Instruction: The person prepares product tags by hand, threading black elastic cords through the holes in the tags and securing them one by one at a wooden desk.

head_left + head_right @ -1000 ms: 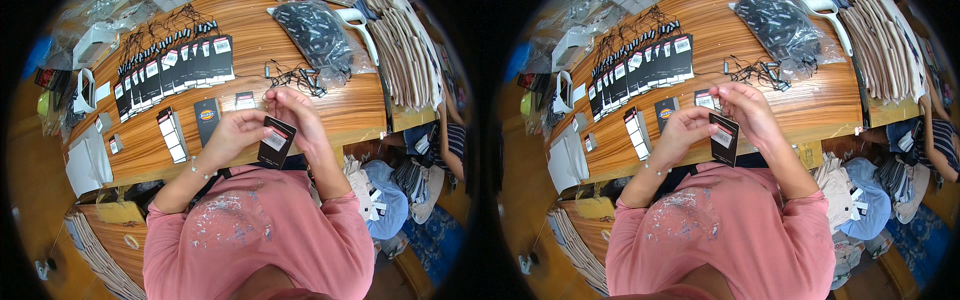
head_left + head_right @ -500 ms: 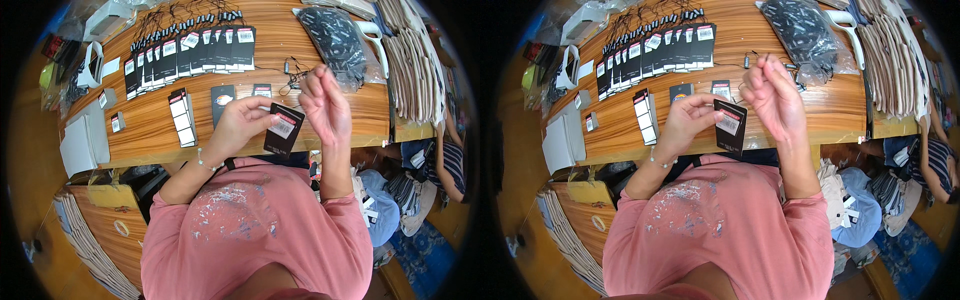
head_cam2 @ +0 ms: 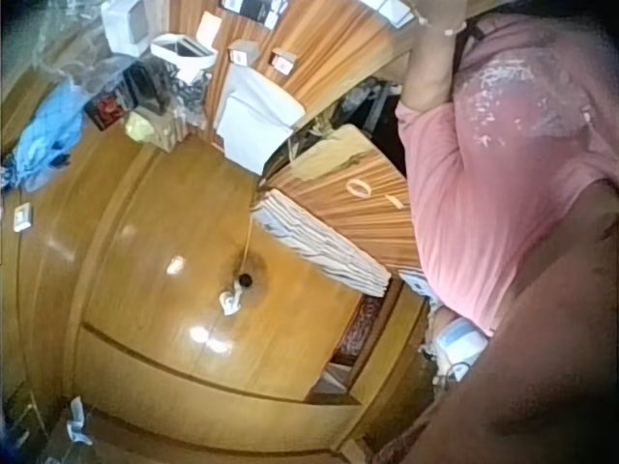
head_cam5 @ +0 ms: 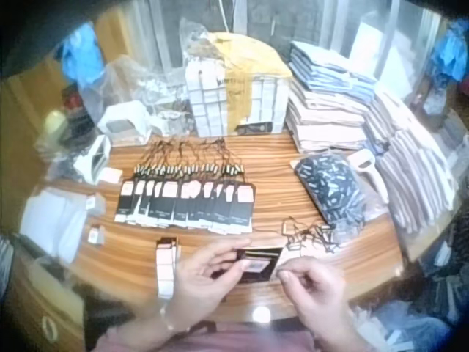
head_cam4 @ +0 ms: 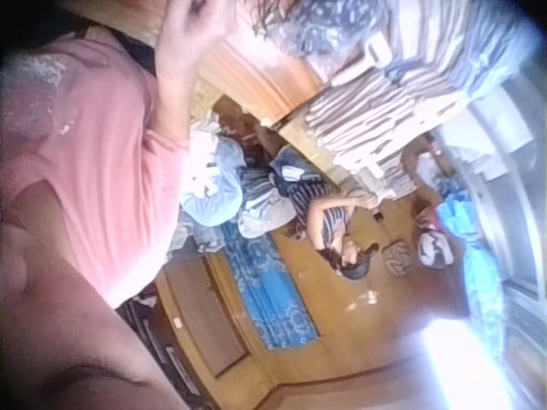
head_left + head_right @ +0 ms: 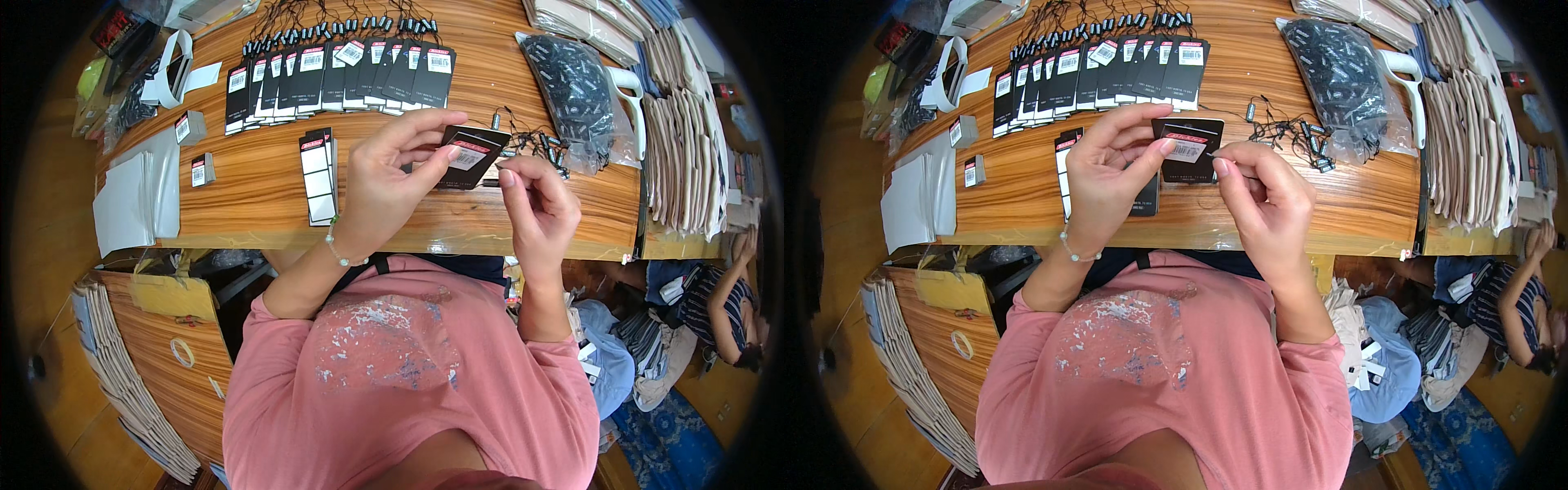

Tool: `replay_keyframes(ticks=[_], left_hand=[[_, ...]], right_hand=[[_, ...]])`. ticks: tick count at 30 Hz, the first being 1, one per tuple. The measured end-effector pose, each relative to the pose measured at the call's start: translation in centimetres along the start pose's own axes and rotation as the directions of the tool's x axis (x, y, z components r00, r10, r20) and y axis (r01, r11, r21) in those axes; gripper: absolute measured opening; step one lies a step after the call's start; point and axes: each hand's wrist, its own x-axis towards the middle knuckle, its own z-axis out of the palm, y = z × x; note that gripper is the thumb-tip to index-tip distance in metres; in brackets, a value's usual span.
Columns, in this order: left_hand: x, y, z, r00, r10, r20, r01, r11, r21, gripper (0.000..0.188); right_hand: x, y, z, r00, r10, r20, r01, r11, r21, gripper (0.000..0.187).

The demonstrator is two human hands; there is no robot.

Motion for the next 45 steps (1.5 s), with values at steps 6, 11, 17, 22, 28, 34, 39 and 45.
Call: replay_keyframes(ticks=[6,11,17,22,28,34,39,45], left_hand=[[-0.1,-0.5,0.1,0.999,0.038,-0.018,-0.037,0.996,0.083,0.023],[0.0,-0.7,0.5,0.993,0.115,-0.006,-0.112,0.981,0.156,0.022],[-0.2,-0.4,0.7,0.991,0.114,0.07,-0.127,0.966,0.224,0.026],[-0.2,-0.2,1.2,0.992,0.103,0.076,-0.117,0.97,0.214,0.024],[-0.2,-0.2,1.1,0.987,0.11,0.115,-0.137,0.954,0.265,0.021],[0.0,-0.3,1.0,0.991,0.016,0.134,-0.039,0.985,0.165,0.023],[0.1,-0.1,0.8,0.986,-0.051,0.16,0.027,0.989,0.146,0.023],[0.3,0.0,0.7,0.975,-0.121,0.186,0.103,0.99,0.099,0.024]], right_hand=[[0.5,0.5,0.6,0.98,-0.197,0.016,0.194,0.942,-0.273,0.006],[0.7,0.2,1.0,0.976,-0.218,0.006,0.207,0.913,-0.353,0.009],[0.8,0.0,1.0,0.968,-0.25,0.007,0.229,0.877,-0.423,0.011],[0.8,0.5,0.8,0.964,-0.264,0.027,0.248,0.86,-0.447,0.007],[0.4,1.7,0.7,0.928,0.357,0.102,-0.358,0.788,0.501,0.009],[0.0,2.0,1.3,0.986,-0.142,-0.088,0.119,0.967,-0.226,0.007],[0.0,1.5,1.0,0.943,0.333,0.01,-0.314,0.879,0.36,0.007],[-0.1,2.0,0.9,0.974,-0.223,-0.05,0.193,0.918,-0.345,0.007]])
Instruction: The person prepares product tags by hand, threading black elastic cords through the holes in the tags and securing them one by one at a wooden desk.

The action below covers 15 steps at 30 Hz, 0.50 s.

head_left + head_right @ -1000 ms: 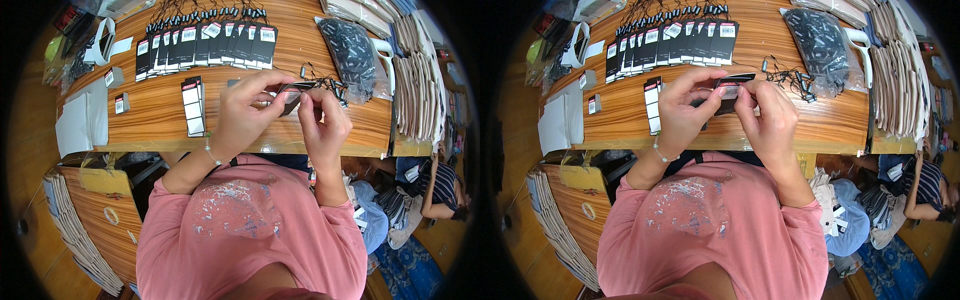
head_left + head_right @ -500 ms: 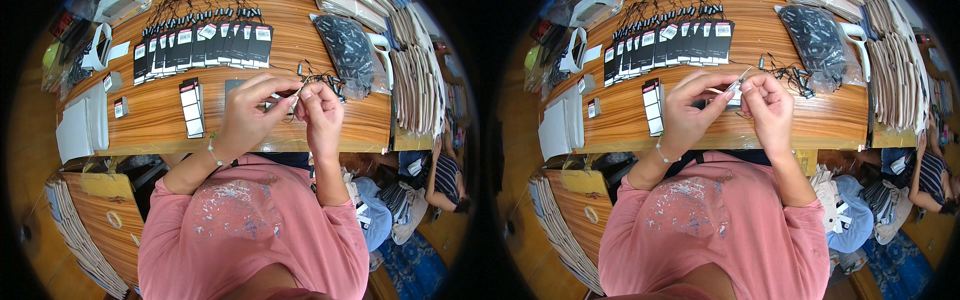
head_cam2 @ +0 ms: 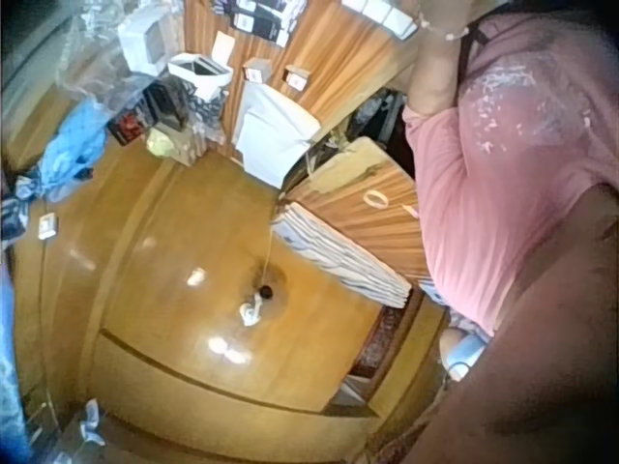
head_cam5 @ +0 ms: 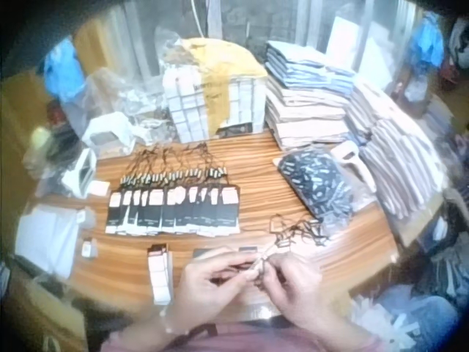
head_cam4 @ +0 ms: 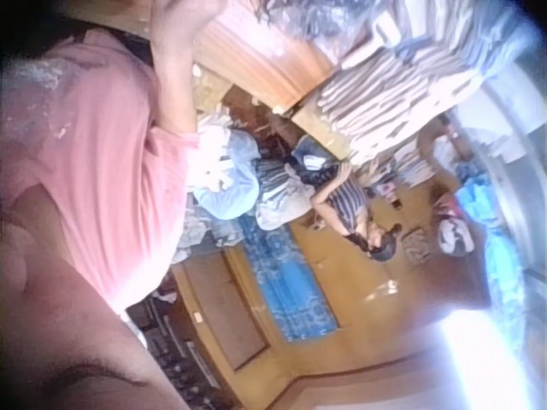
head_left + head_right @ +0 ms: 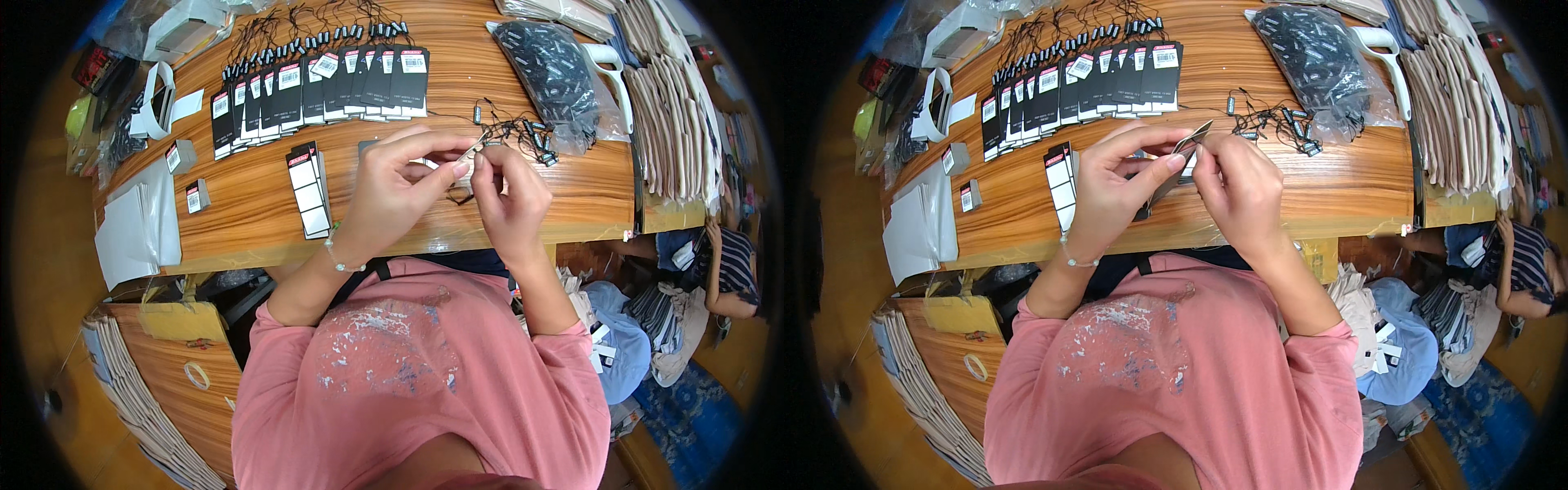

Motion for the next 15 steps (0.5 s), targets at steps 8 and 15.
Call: replay_keyframes(ticks=[8,15], left_hand=[[0.68,-0.2,-0.14,0.999,-0.042,0.033,0.039,0.996,0.078,0.023],[0.6,-0.59,0.48,0.988,0.146,0.045,-0.152,0.938,0.312,0.024]], right_hand=[[0.05,0.9,0.19,0.75,0.533,0.391,-0.623,0.373,0.688,0.01],[0.12,1.0,-0.4,0.937,0.317,0.148,-0.348,0.893,0.285,0.006]])
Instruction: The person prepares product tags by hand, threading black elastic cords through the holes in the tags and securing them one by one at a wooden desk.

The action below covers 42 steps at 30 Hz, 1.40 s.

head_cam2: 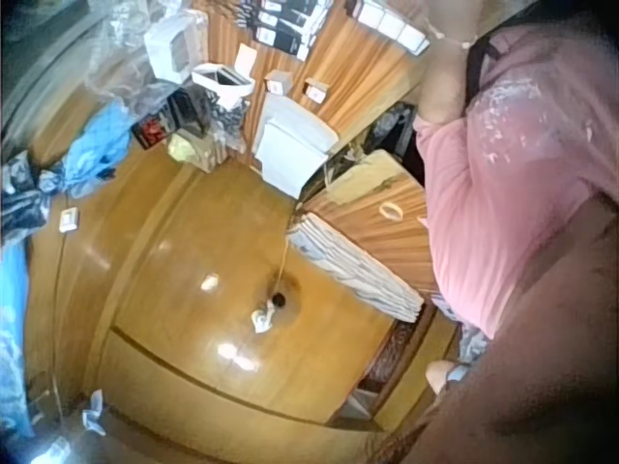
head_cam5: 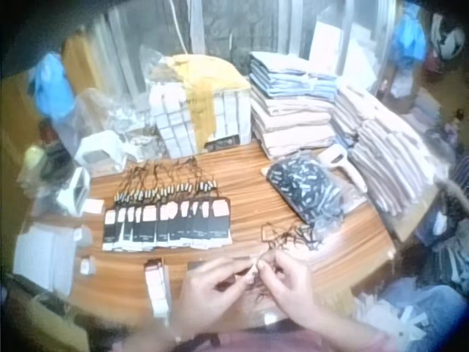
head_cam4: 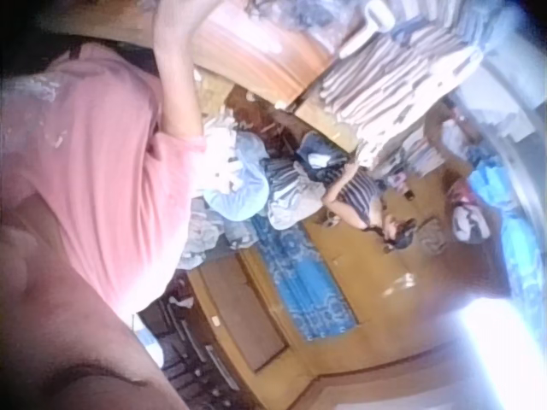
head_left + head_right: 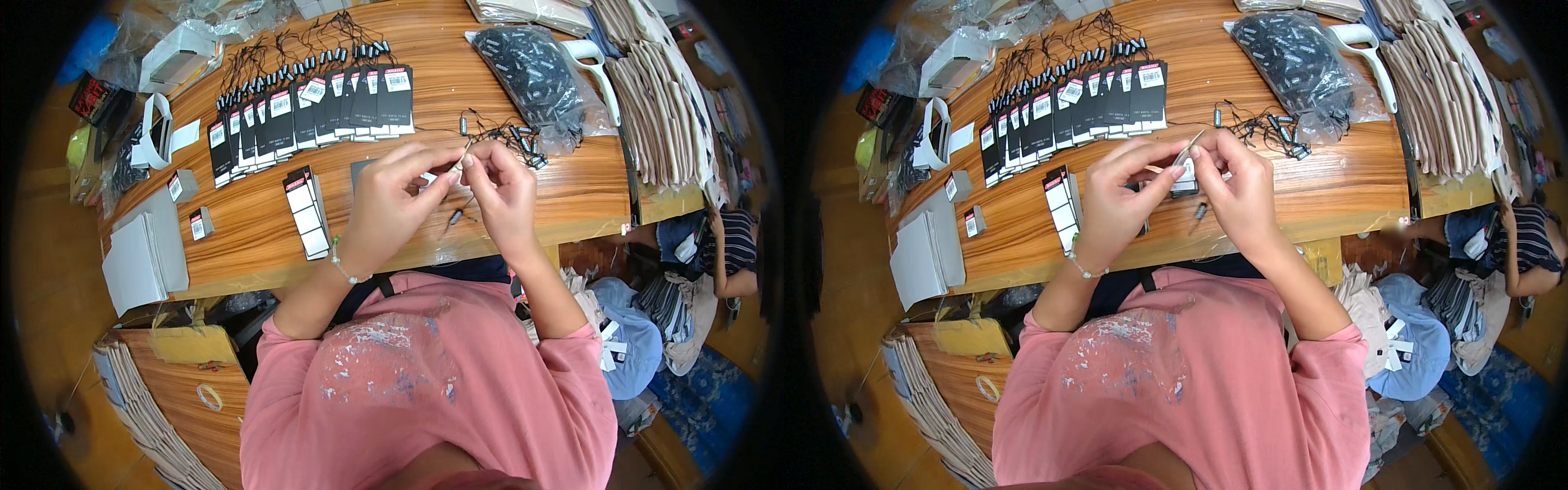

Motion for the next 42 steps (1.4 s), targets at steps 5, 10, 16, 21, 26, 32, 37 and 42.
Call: replay_keyframes(ticks=[5,10,16,21,26,32,37,42], left_hand=[[-0.3,0.4,0.6,0.987,0.148,-0.057,-0.133,0.97,0.206,0.018],[-1.0,-0.2,0.1,0.927,0.375,0.009,-0.362,0.887,0.285,0.021],[-1.4,0.1,1.1,0.891,0.454,0.023,-0.431,0.828,0.359,0.022],[-2.6,0.1,0.2,0.826,0.563,-0.002,-0.493,0.726,0.479,0.017],[-2.1,-0.2,0.1,0.764,0.624,0.164,-0.6,0.592,0.539,0.018],[-1.6,0.4,0.4,0.654,0.609,0.448,-0.757,0.532,0.38,0.026],[-2.6,1.4,0.8,0.598,0.55,0.583,-0.792,0.514,0.329,0.021],[-3.3,2.0,1.7,0.533,0.527,0.662,-0.84,0.425,0.339,0.015]], right_hand=[[-1.0,-0.4,-0.5,0.996,-0.03,-0.081,0.045,0.982,0.181,0.016],[-0.8,-1.8,-1.4,0.994,0.059,0.091,-0.07,0.991,0.116,0.023],[-1.3,-2.0,-4.3,0.951,0.242,0.191,-0.263,0.96,0.094,0.022],[-2.4,-1.2,-3.1,0.926,0.296,0.235,-0.365,0.863,0.351,0.022],[-4.2,-0.8,-2.3,0.825,0.462,0.326,-0.544,0.488,0.683,0.021],[-5.8,1.5,-3.8,0.614,0.534,0.581,-0.756,0.189,0.626,0.017],[-7.4,1.3,-4.1,0.553,0.532,0.641,-0.818,0.202,0.538,0.016],[-8.9,1.5,-3.8,0.64,0.565,0.521,-0.763,0.382,0.522,0.009]])
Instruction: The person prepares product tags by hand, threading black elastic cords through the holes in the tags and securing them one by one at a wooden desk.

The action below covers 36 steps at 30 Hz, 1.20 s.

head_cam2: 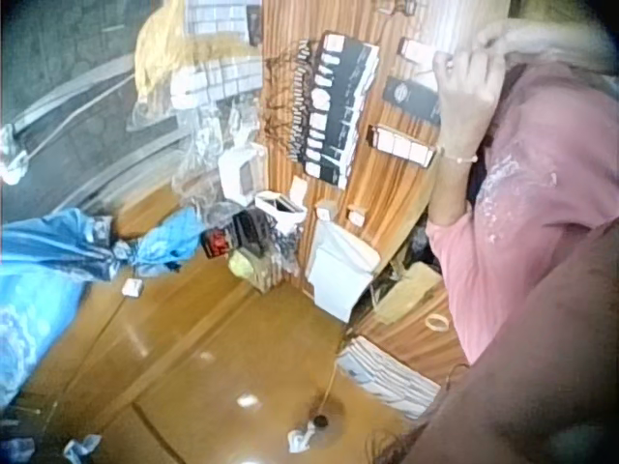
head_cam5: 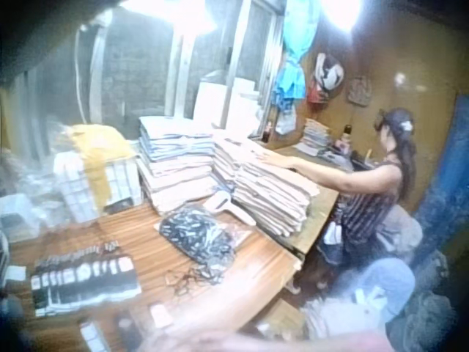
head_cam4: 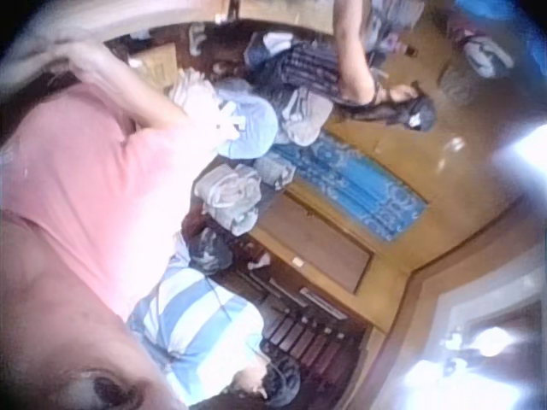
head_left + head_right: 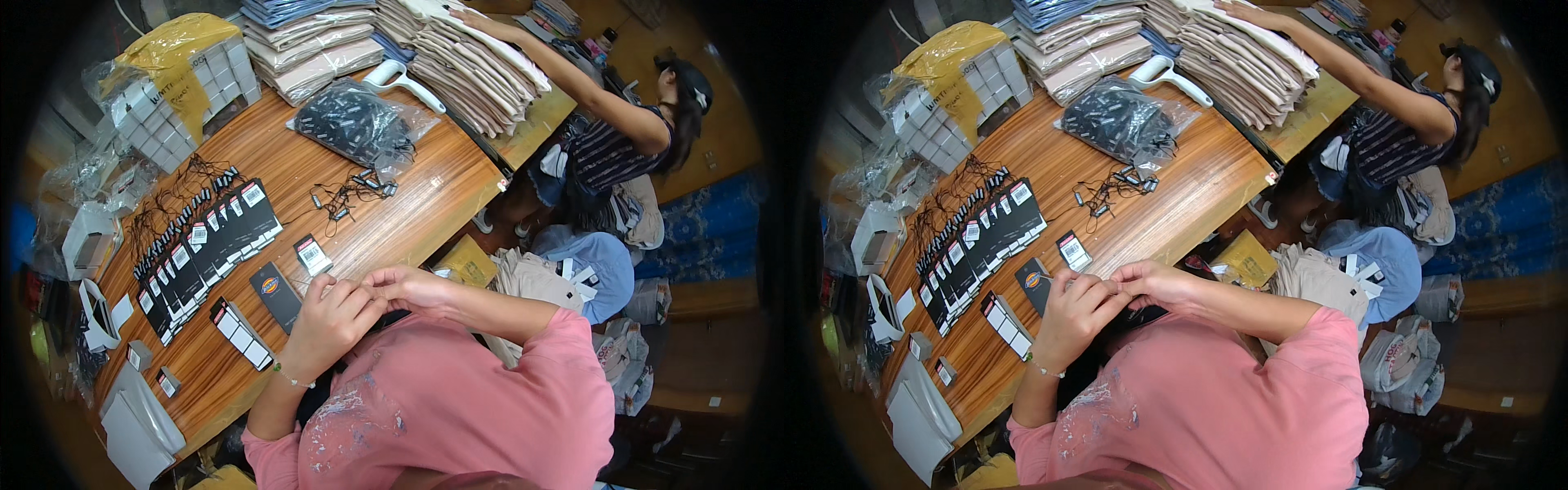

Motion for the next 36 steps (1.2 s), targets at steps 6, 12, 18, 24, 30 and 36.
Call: replay_keyframes(ticks=[6,12,18,24,30,36], left_hand=[[-0.3,0.3,-0.5,0.992,-0.06,-0.108,0.066,0.996,0.057,0.017],[1.0,0.0,0.2,0.997,-0.037,-0.066,0.035,0.999,-0.026,0.014],[2.2,0.5,0.9,0.997,-0.062,-0.035,0.057,0.989,-0.136,0.018],[-1.1,0.3,2.2,0.907,-0.409,-0.102,0.299,0.795,-0.528,0.028],[-5.9,1.6,1.9,0.728,-0.668,0.152,0.528,0.406,-0.746,0.024],[-9.3,1.6,0.2,0.578,-0.752,0.317,0.636,0.173,-0.752,0.033]], right_hand=[[0.5,-1.0,0.5,0.917,-0.38,0.124,0.392,0.794,-0.465,0.007],[1.0,0.3,-0.9,0.882,-0.447,0.149,0.469,0.802,-0.37,0.007],[0.2,-1.3,-1.3,0.777,-0.63,0.007,0.583,0.715,-0.386,0.01],[0.3,-6.0,1.8,0.701,-0.709,-0.071,0.708,0.705,-0.05,0.012],[3.0,-5.3,5.5,0.773,-0.618,0.146,0.62,0.784,0.035,0.008],[7.9,-2.9,7.4,0.897,-0.392,0.203,0.423,0.896,-0.136,0.008]])
